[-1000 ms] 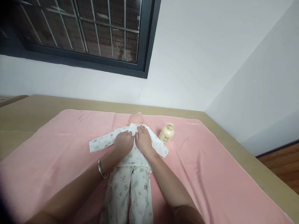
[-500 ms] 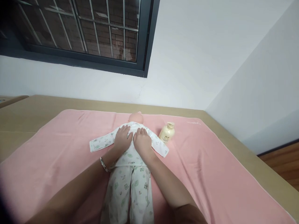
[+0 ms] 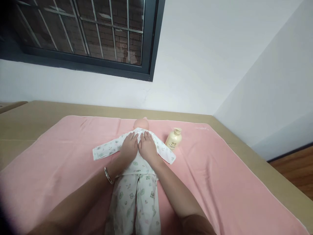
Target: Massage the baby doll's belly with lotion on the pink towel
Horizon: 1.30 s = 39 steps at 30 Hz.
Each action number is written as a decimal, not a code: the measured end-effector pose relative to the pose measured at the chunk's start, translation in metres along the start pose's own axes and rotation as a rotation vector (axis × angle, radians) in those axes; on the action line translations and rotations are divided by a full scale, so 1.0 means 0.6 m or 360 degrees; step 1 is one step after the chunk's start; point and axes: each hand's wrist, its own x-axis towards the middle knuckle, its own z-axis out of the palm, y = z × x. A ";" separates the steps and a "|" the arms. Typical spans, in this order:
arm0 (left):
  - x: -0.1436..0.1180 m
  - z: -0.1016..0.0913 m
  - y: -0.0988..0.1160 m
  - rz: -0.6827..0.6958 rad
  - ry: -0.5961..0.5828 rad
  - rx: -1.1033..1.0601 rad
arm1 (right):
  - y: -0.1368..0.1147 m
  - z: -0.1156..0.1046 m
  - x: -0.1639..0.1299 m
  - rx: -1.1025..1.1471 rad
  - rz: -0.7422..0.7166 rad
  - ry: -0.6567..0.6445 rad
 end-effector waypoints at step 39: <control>0.018 -0.021 -0.017 0.0098 -0.0196 -0.0143 | -0.034 -0.014 -0.025 -0.0207 0.0111 -0.0023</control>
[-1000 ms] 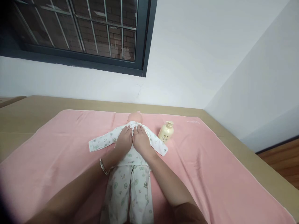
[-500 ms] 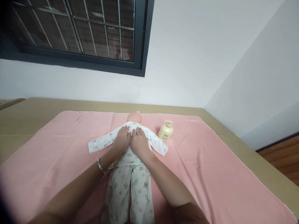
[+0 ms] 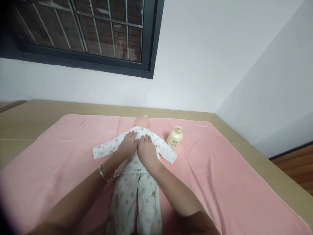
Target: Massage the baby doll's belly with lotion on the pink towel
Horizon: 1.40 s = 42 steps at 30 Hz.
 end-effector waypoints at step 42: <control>-0.001 0.040 -0.014 -0.0173 0.0354 -0.0212 | 0.053 -0.005 0.036 0.0674 -0.0087 -0.0037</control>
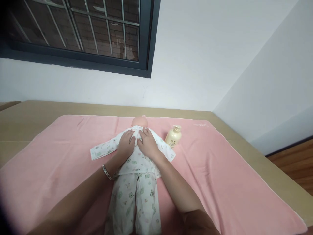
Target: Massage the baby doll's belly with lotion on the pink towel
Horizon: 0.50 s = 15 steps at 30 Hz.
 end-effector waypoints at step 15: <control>-0.004 -0.008 0.006 -0.0127 0.0157 0.0046 | -0.026 0.002 -0.011 -0.0221 -0.0221 0.0011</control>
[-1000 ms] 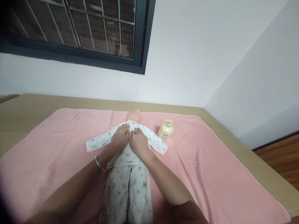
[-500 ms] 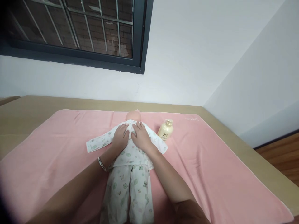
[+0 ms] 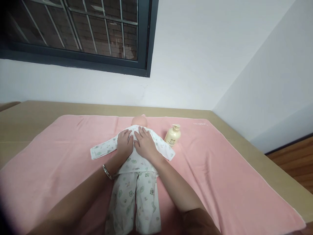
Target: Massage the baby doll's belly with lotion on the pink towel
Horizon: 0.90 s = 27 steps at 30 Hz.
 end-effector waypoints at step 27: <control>0.003 -0.007 0.009 -0.0116 -0.0333 0.0301 | -0.042 -0.035 -0.033 -0.0309 0.0058 -0.0356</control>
